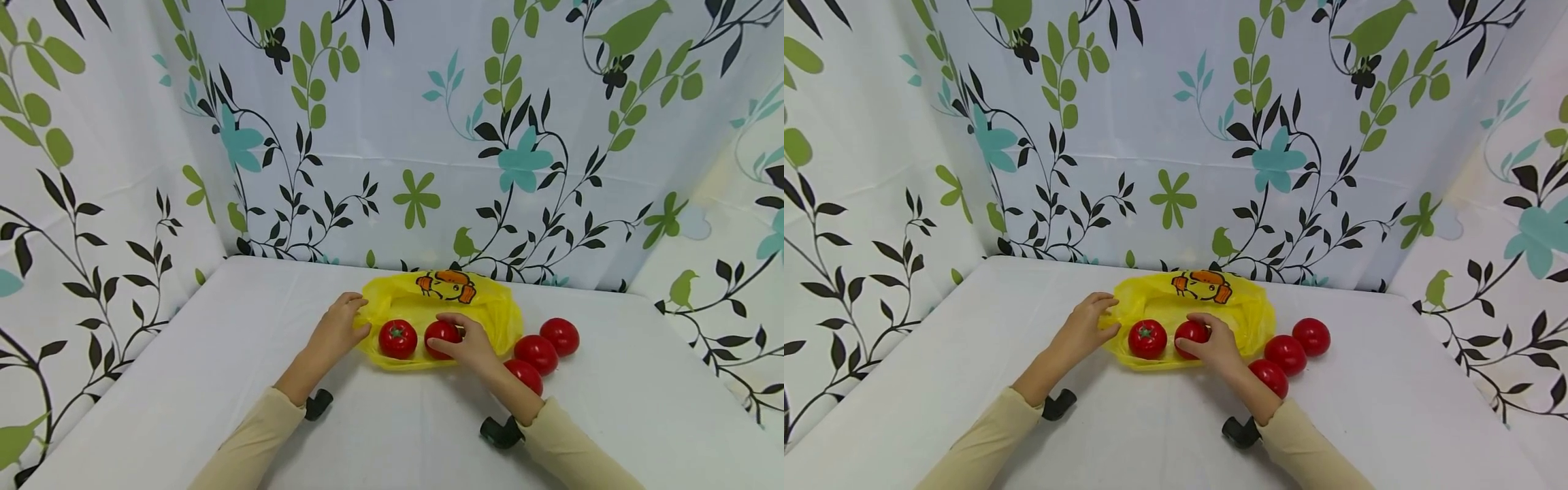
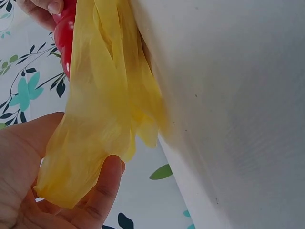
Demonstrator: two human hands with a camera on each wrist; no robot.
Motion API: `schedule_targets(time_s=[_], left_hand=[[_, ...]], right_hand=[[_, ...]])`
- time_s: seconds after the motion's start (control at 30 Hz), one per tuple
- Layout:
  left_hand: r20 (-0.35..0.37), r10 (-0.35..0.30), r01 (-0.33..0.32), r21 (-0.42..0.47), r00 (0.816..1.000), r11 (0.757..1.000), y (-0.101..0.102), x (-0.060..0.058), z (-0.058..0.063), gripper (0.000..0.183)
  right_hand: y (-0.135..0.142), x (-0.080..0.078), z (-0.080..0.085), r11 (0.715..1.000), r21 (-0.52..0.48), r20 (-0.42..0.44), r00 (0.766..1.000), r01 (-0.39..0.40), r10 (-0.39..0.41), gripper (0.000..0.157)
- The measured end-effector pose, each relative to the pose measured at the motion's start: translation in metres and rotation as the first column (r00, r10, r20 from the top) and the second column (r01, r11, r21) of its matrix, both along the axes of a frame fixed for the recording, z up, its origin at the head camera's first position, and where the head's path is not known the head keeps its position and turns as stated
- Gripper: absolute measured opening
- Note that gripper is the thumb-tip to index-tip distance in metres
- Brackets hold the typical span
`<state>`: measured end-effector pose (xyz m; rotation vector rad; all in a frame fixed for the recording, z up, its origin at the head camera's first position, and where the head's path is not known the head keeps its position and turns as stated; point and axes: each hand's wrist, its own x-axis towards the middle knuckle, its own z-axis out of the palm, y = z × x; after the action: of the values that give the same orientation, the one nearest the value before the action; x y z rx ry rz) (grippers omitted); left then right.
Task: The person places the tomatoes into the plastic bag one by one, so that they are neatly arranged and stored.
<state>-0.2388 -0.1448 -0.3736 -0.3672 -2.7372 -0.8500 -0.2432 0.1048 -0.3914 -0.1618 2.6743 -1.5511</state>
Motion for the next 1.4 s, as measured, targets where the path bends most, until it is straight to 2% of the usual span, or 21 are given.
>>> schedule_targets(time_s=[0.3, 0.77, 0.93, 1.4], left_hand=[[-0.006, 0.005, -0.005, -0.008, 1.000, 1.000, 0.002, 0.001, 0.002, 0.044], [-0.006, 0.005, -0.005, -0.022, 1.000, 1.000, -0.002, 0.002, 0.000, 0.044], [-0.007, -0.012, 0.012, -0.022, 1.000, 1.000, 0.001, 0.001, 0.002, 0.044], [0.019, 0.004, -0.003, -0.021, 1.000, 1.000, 0.002, 0.003, 0.006, 0.043]], right_hand=[[0.003, 0.001, 0.000, 0.993, 0.097, 0.030, 0.998, -0.059, 0.056, 0.051], [0.001, 0.000, 0.000, 0.990, 0.099, 0.024, 0.995, -0.103, 0.101, 0.062], [0.006, 0.002, 0.002, 0.989, 0.110, 0.031, 0.995, -0.098, 0.096, 0.064], [0.010, 0.001, 0.002, 0.990, 0.092, 0.076, 0.992, -0.104, 0.098, 0.067]])
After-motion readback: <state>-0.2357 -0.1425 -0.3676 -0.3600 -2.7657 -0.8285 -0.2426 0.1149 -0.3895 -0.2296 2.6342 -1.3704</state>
